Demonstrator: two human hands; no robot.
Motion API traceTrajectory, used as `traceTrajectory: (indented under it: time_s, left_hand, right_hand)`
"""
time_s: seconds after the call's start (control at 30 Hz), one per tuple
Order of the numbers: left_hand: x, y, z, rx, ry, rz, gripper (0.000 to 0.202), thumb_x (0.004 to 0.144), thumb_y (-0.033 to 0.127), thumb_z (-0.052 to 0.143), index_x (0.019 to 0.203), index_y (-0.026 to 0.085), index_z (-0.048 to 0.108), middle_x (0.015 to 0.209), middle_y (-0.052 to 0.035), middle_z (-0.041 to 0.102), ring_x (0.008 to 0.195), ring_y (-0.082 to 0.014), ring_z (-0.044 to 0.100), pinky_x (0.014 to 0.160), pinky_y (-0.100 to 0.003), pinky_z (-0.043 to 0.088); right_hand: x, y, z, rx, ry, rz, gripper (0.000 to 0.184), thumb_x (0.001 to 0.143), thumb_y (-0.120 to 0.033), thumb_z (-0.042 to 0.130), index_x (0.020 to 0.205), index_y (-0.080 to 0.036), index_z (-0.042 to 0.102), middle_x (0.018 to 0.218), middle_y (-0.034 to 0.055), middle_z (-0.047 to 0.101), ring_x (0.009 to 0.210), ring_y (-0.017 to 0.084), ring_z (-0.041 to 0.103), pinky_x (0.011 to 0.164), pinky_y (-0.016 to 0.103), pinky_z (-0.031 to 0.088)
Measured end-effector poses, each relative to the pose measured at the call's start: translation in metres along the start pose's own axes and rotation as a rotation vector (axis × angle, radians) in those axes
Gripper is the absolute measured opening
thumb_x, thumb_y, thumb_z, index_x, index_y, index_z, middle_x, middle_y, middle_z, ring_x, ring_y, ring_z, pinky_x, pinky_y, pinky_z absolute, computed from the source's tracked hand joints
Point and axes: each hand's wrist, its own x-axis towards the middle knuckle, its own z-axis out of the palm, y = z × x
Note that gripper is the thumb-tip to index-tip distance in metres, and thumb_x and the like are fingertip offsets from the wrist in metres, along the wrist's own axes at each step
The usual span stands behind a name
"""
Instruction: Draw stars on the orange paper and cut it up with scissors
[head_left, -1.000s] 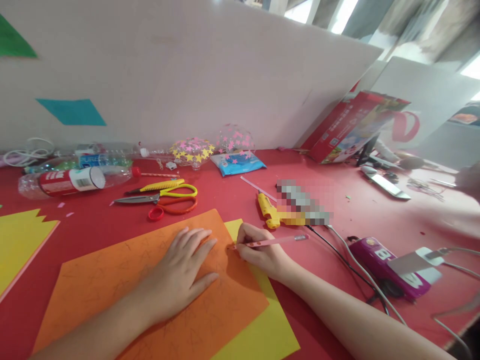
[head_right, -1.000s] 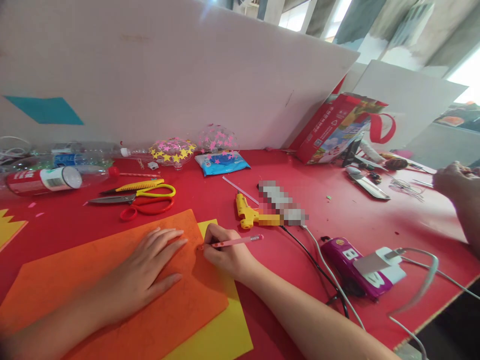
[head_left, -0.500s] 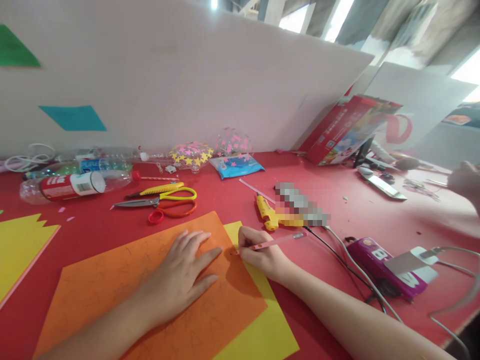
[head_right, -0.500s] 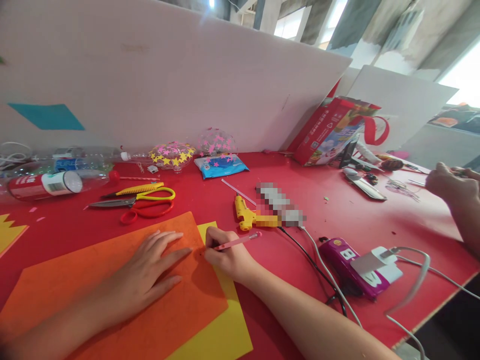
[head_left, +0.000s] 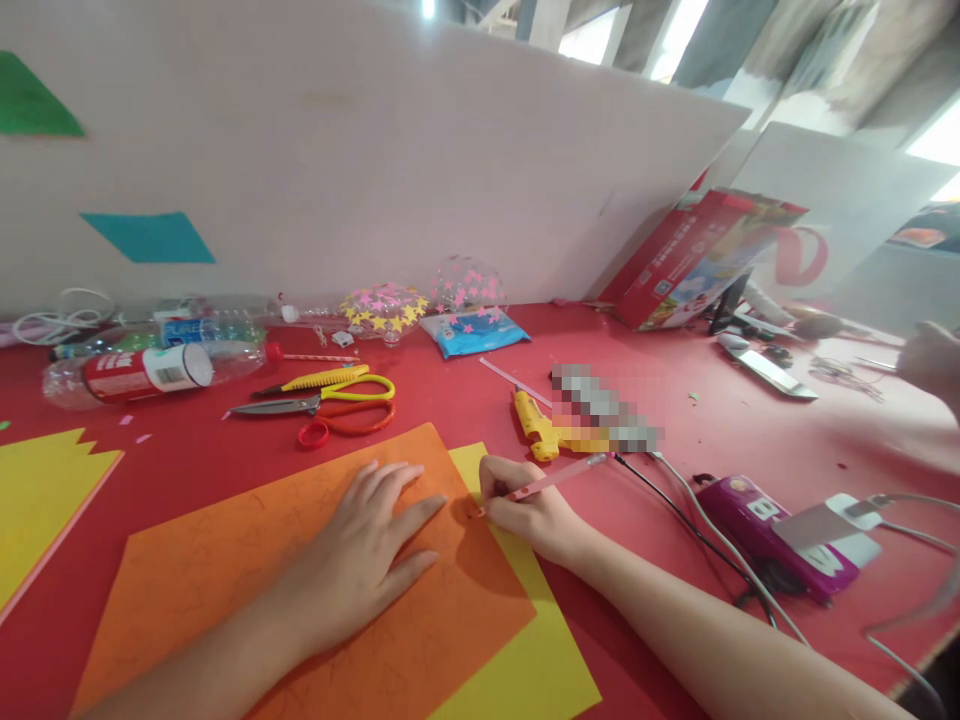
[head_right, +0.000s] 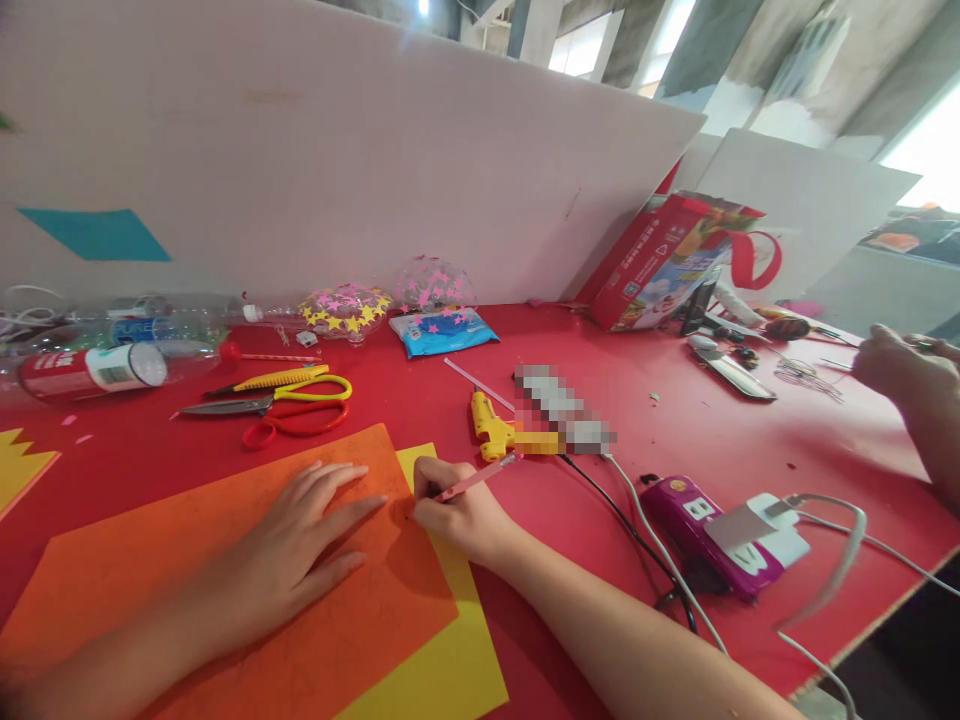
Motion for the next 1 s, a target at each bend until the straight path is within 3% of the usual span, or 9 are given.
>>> traceTrajectory:
  time_s: [0.63, 1.0]
  left_hand:
    - [0.0010, 0.0005, -0.0009, -0.014, -0.008, 0.009, 0.038, 0.097, 0.042, 0.044, 0.130, 0.025, 0.054, 0.134, -0.0143, 0.047, 0.126, -0.0365, 0.042, 0.100, -0.065, 0.036]
    - [-0.0002, -0.0008, -0.0001, 0.003, -0.013, 0.007, 0.038, 0.098, 0.042, 0.044, 0.131, 0.026, 0.053, 0.135, -0.0134, 0.046, 0.127, -0.0353, 0.040, 0.102, -0.063, 0.034]
  right_hand:
    - [-0.0027, -0.0002, 0.0062, -0.093, -0.045, -0.080, 0.012, 0.069, -0.010, 0.049, 0.067, -0.020, 0.042, 0.057, -0.0062, 0.046, 0.051, 0.008, 0.035, 0.047, 0.020, 0.026]
    - [-0.0028, 0.0041, 0.0079, -0.148, 0.120, -0.056, 0.014, 0.063, -0.011, 0.045, 0.061, -0.021, 0.035, 0.053, -0.0070, 0.036, 0.049, 0.008, 0.029, 0.045, 0.021, 0.023]
